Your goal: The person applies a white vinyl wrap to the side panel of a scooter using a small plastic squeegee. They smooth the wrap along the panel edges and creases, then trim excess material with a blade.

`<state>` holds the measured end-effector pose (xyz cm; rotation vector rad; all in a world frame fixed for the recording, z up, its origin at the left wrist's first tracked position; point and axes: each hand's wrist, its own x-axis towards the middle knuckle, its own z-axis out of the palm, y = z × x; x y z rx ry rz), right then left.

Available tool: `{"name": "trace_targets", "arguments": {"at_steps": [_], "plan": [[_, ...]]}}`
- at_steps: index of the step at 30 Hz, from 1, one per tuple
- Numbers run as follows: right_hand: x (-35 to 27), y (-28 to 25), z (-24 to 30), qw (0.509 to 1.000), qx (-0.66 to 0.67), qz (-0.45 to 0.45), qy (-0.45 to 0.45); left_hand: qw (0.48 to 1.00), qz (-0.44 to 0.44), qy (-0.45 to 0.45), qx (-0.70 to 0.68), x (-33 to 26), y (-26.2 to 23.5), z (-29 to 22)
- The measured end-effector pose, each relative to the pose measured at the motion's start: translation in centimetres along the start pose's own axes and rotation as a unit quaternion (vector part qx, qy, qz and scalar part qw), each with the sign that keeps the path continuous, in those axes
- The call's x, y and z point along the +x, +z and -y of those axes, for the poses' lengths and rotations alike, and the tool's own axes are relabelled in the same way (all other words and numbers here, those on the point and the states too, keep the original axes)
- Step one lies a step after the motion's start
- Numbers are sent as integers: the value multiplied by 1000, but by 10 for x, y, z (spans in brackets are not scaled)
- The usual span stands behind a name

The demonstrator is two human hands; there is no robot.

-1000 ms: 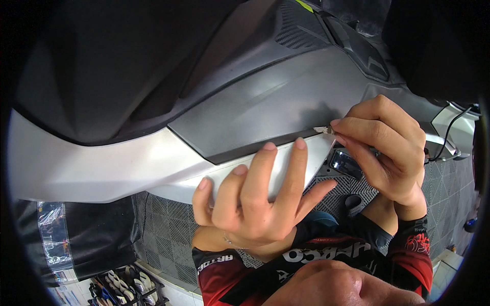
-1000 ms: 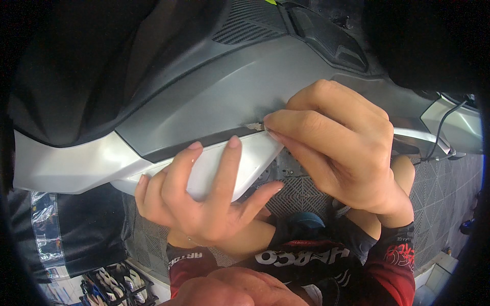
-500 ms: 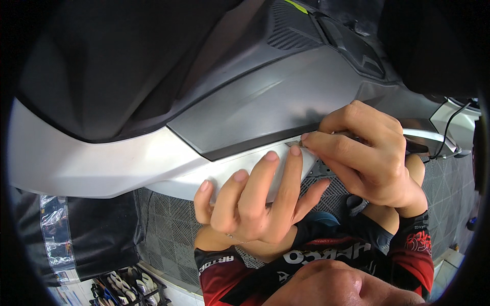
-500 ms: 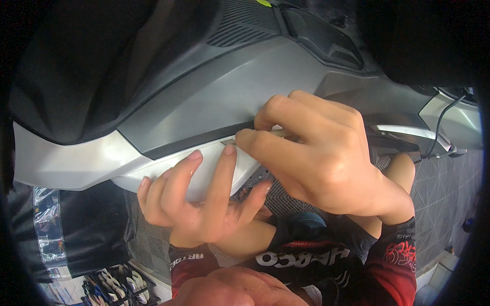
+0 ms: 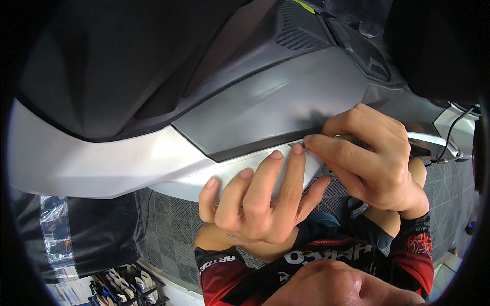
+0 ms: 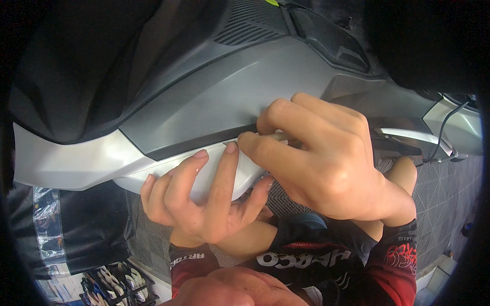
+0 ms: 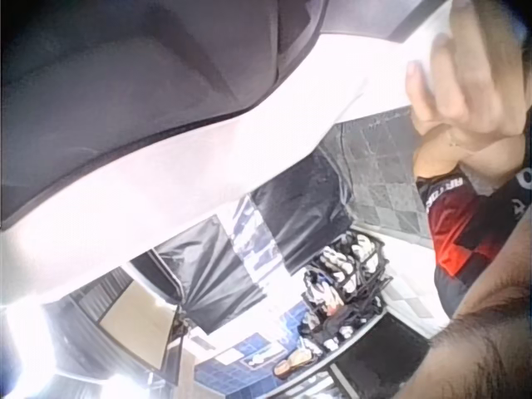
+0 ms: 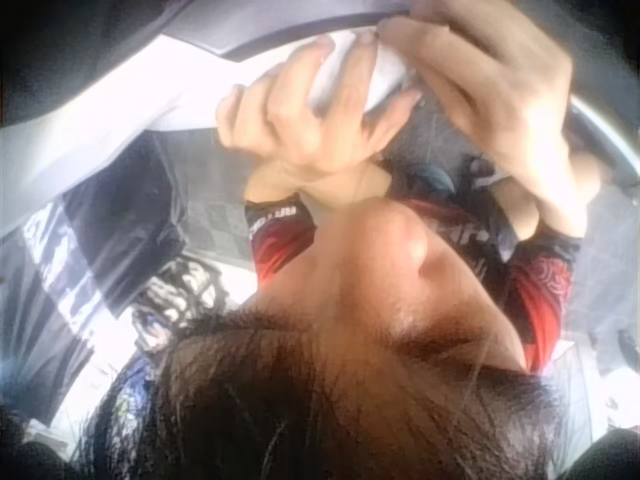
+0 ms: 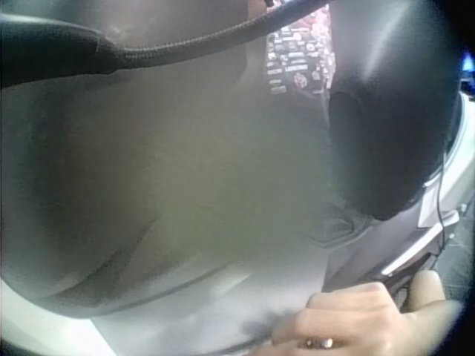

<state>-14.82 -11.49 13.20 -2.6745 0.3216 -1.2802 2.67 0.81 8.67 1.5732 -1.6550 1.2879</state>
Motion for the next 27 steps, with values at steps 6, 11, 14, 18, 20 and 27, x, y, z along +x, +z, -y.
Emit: {"name": "trace_targets", "arguments": {"at_steps": [6, 11, 14, 18, 20, 27], "plan": [[0, 3, 1, 1000, 6, -4, -1, 1000, 3, -10, 5, 0, -4, 1], [3, 2, 3, 1000, 4, 7, 0, 1000, -4, -19, 19, -2, -4, 0], [4, -1, 4, 1000, 0, 13, 2, 1000, -4, -14, 20, -1, -5, 1], [4, -3, 6, 1000, -5, 26, 9, 1000, -2, -10, 6, 0, -5, 2], [3, -4, 6, 1000, -8, 29, 8, 1000, 1, -5, -1, -1, -5, 3], [2, -2, 5, 1000, -4, 12, -4, 1000, -3, -12, -7, 0, -4, 1]]}}
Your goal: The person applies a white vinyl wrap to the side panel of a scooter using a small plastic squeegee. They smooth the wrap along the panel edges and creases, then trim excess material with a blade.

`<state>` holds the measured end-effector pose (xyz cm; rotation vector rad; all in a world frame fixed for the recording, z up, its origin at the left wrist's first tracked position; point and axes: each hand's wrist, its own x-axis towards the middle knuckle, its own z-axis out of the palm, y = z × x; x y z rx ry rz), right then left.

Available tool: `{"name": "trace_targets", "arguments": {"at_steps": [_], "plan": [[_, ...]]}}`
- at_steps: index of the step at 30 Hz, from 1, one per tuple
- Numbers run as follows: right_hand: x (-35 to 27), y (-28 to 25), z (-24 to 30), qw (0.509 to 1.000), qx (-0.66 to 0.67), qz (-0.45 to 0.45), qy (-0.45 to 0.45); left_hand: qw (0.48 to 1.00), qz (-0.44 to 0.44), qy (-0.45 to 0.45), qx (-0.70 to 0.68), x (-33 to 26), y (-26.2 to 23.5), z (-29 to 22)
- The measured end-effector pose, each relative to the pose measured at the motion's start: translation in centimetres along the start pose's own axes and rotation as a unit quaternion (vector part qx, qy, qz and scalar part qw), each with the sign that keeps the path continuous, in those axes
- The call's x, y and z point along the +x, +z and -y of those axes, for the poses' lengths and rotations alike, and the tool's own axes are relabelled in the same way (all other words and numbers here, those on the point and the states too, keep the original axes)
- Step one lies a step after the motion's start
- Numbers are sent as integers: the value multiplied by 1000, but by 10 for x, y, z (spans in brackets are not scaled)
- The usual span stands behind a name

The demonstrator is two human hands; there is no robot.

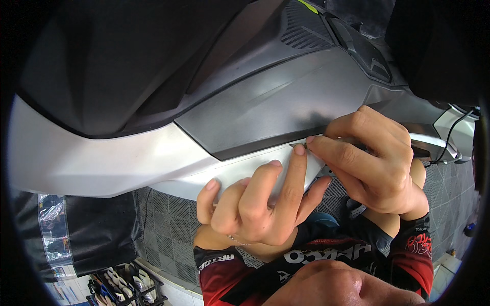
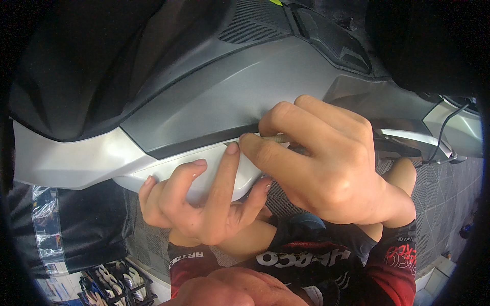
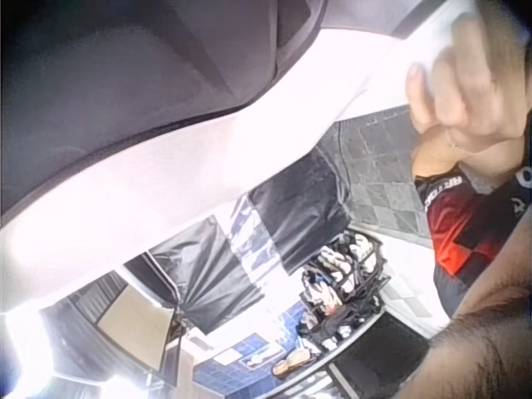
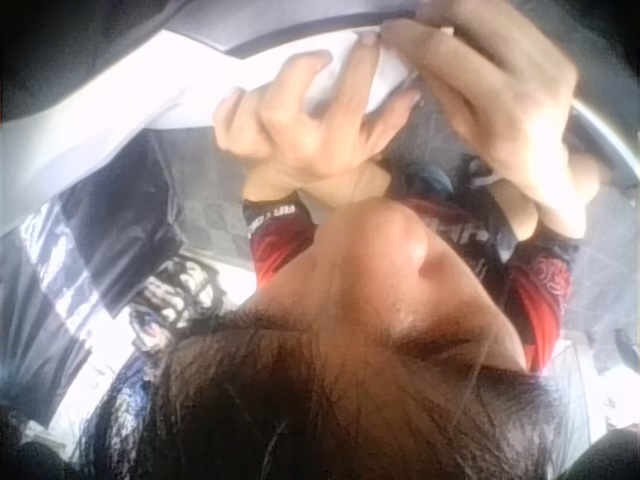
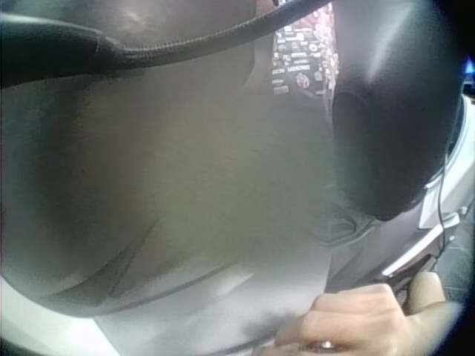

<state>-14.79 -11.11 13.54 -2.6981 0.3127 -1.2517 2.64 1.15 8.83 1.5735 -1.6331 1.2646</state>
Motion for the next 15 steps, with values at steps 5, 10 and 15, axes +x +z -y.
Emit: {"name": "trace_targets", "arguments": {"at_steps": [5, 10, 15], "plan": [[1, -1, 1, 1000, -2, 10, 1, 1000, 8, -4, 3, 1, -2, 0], [2, 1, 1, 1000, 2, 5, -3, 1000, 15, 1, 14, 0, -5, 2], [4, 2, 1, 1000, 2, 0, -14, 1000, 8, -8, 14, 0, -5, 3]]}}
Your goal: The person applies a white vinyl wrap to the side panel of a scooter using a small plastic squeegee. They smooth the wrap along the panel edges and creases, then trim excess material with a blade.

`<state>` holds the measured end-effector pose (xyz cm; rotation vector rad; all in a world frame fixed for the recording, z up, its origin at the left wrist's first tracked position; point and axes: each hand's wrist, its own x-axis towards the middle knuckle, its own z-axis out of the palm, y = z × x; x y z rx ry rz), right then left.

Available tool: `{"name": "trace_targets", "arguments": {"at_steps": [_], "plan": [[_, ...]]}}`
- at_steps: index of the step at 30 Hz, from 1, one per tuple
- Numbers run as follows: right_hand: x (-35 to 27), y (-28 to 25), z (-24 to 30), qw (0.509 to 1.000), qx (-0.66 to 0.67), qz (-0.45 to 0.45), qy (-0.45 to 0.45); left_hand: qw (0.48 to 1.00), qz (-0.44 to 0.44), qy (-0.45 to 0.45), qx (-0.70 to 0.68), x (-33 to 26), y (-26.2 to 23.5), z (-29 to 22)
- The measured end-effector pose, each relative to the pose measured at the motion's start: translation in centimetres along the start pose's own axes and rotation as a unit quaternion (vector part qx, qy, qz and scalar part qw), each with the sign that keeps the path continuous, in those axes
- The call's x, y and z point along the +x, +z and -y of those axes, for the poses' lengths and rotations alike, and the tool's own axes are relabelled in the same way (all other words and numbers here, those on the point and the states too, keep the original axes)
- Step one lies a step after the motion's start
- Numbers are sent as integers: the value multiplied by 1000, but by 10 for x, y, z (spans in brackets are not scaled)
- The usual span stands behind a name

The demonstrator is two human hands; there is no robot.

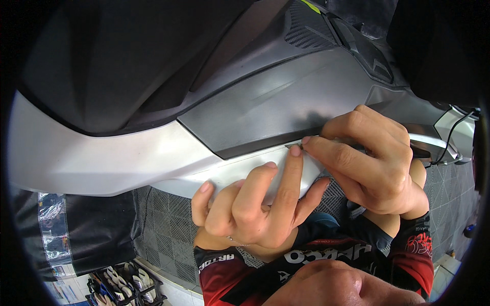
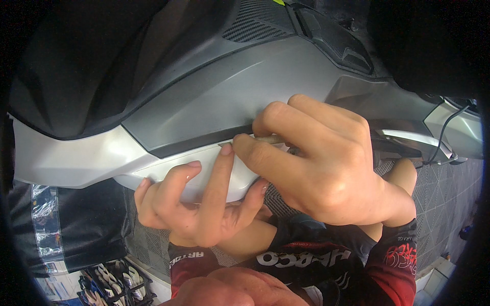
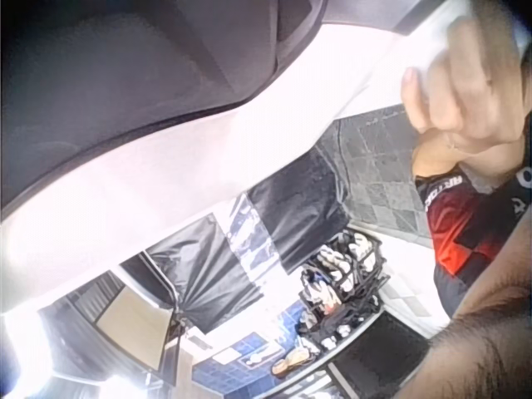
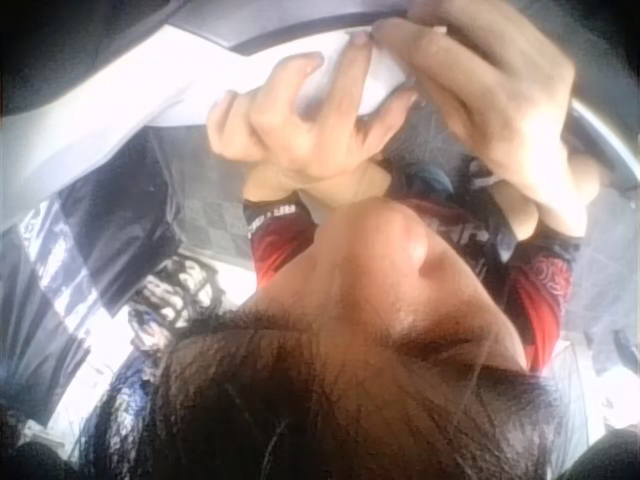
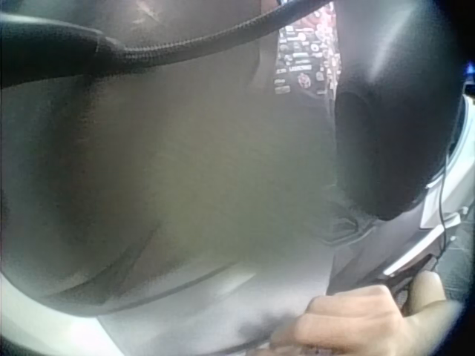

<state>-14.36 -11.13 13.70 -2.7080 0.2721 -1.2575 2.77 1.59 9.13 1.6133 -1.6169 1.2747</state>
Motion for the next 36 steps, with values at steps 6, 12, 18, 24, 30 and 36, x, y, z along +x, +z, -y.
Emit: {"name": "trace_targets", "arguments": {"at_steps": [6, 12, 18, 24, 30, 36], "plan": [[0, 1, -1, 1000, -8, -5, -8, 1000, 0, -2, 0, 0, 0, 0], [2, 4, 1, 1000, -12, -15, -15, 1000, -4, -6, 2, 0, -2, 2], [3, 6, 2, 1000, -18, -17, -19, 1000, -5, -19, 9, -1, -3, 1], [7, 7, 4, 999, -18, -20, -29, 999, -10, -34, 17, -2, -5, 3], [7, 8, 4, 999, -19, -22, -36, 999, -9, -43, 19, -3, -5, 2], [11, 10, 7, 999, -15, -27, -34, 999, -5, -46, 21, -3, -8, 5]]}}
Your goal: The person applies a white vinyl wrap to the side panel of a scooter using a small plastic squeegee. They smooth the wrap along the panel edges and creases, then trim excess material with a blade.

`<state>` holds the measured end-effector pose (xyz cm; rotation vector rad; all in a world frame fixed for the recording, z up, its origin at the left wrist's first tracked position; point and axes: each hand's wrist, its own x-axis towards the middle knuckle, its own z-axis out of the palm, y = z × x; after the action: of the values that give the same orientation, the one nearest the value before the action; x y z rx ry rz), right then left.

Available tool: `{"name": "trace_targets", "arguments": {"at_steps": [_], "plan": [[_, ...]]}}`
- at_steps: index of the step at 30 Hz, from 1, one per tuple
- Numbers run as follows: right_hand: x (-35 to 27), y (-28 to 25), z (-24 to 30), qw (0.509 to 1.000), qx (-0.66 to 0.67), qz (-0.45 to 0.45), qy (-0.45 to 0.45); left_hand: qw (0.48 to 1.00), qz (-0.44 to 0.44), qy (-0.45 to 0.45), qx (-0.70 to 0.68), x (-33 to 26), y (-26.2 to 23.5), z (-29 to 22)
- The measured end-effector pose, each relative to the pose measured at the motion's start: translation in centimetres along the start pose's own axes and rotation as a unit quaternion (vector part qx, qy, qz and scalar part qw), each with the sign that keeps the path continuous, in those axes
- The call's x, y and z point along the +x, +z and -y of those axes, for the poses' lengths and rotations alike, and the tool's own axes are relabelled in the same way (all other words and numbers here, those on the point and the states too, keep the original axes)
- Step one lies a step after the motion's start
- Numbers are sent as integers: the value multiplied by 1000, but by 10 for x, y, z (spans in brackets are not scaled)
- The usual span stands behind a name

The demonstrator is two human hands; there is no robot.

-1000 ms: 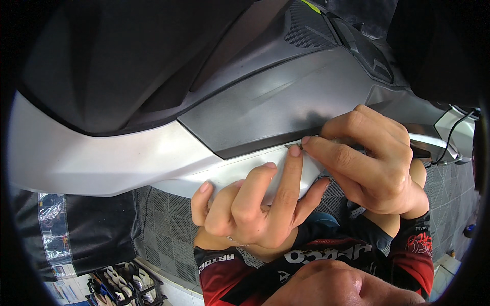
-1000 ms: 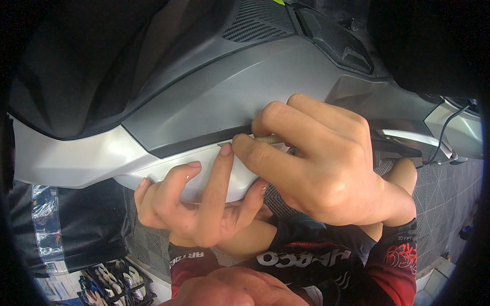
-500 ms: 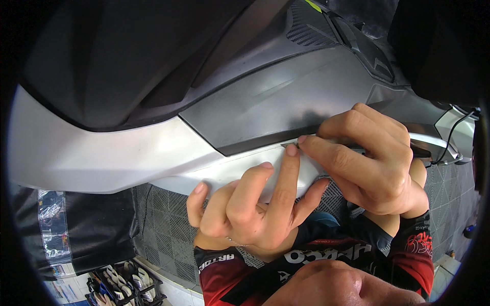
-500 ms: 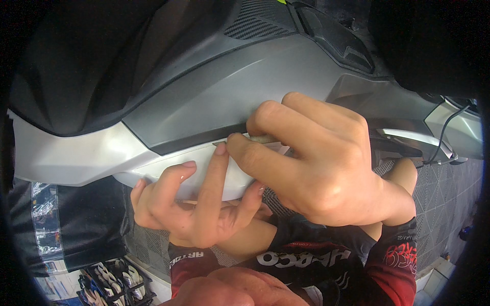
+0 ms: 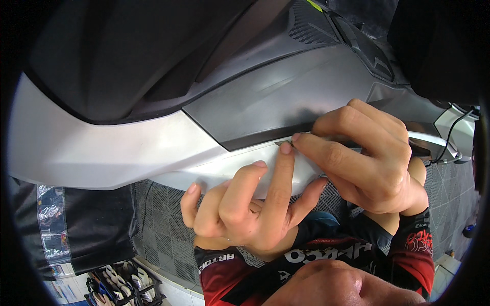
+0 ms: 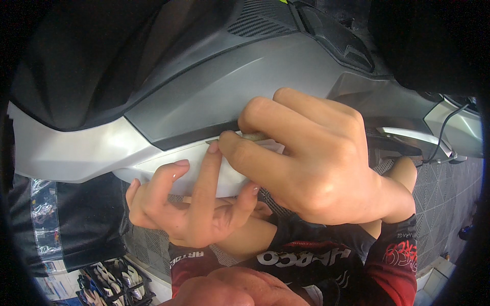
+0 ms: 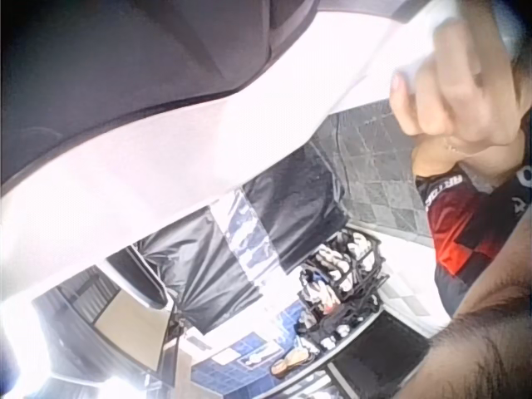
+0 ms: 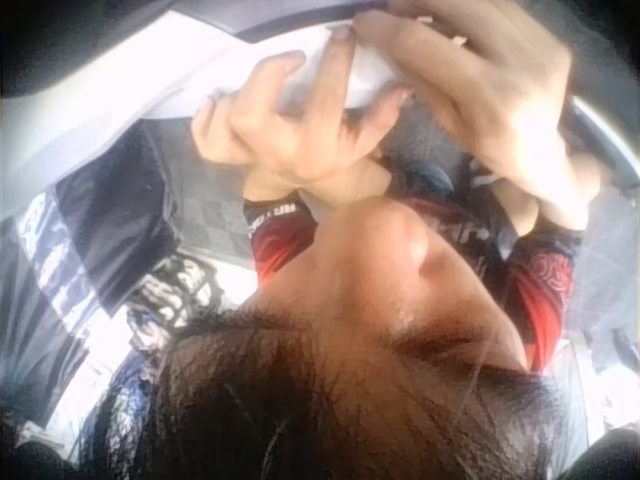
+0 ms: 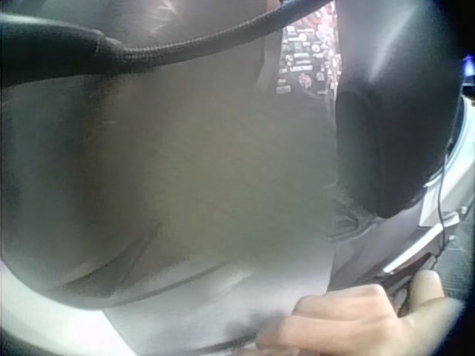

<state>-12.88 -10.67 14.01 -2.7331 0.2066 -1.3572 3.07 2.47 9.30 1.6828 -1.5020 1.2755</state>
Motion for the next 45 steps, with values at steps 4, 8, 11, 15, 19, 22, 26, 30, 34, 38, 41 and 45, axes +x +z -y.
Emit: {"name": "trace_targets", "arguments": {"at_steps": [4, 8, 11, 15, 19, 22, 26, 30, 34, 38, 41, 45], "plan": [[0, 3, -1, 1000, -4, -6, -6, 1000, -4, -1, -2, 0, 1, 2], [4, 2, 2, 1000, -2, -4, -5, 1000, -4, -1, 1, 1, -1, 4], [5, 3, 4, 1000, -4, -4, -3, 1000, -6, 4, 1, 1, -2, 7], [4, 5, 4, 1000, -5, -2, 3, 1000, 5, 8, 0, 0, -2, 7], [6, 4, 5, 1000, -3, -4, -1, 1000, 3, 6, 4, 2, -4, 8], [9, 5, 6, 1000, -2, -8, -7, 1000, -2, 3, 9, 2, -5, 9], [10, 7, 6, 1000, 1, -10, -7, 1000, -7, 1, 7, 3, -5, 10], [13, 7, 8, 1000, -3, -3, -9, 1000, -9, 3, 3, 3, -6, 13], [12, 6, 8, 1000, -5, 1, -9, 1000, -14, 7, -3, 5, -5, 14], [13, 9, 9, 1000, 1, -3, -5, 1000, -15, 3, -4, 6, -5, 15], [16, 8, 12, 1000, 1, 2, 0, 1000, -21, 0, -1, 6, -6, 16], [17, 10, 12, 1000, 5, 1, -5, 1000, -24, -7, 2, 6, -7, 17]]}}
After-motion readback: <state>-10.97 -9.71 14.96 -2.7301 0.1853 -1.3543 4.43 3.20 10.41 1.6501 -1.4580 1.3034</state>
